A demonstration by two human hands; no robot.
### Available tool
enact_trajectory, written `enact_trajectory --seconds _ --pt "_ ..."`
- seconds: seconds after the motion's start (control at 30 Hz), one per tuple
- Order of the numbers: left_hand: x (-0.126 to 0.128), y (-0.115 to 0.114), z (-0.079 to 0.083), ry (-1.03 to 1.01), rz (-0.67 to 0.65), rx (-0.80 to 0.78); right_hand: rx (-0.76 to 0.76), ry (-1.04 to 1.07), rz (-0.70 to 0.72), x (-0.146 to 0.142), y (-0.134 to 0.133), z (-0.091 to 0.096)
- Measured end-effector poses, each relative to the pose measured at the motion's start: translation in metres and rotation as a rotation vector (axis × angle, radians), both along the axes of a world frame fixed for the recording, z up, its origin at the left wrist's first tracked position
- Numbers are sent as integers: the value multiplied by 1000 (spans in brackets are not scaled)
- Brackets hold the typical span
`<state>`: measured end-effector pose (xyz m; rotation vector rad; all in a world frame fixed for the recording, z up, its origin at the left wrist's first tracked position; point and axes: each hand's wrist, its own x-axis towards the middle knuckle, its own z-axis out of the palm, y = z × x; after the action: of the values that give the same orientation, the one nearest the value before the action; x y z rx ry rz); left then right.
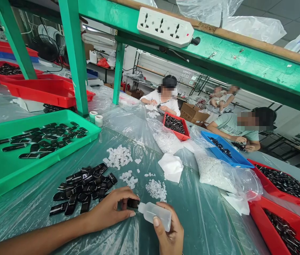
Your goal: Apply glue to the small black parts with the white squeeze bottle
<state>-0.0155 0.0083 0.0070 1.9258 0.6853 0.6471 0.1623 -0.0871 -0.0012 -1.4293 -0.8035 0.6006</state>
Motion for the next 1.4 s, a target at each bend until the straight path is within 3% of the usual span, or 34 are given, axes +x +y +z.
enact_trajectory --seconds 0.23,0.5,0.77,1.4 --pt "0 -3 2 41 -5 21 -1 -45 18 0 -1 2" --pt "-4 -3 12 60 -108 36 -47 6 -15 0 0 7" --pt "-1 -1 2 30 -34 89 -108 81 57 2 3 3" --pt "-1 0 6 40 -5 83 -96 66 43 -1 2 7"
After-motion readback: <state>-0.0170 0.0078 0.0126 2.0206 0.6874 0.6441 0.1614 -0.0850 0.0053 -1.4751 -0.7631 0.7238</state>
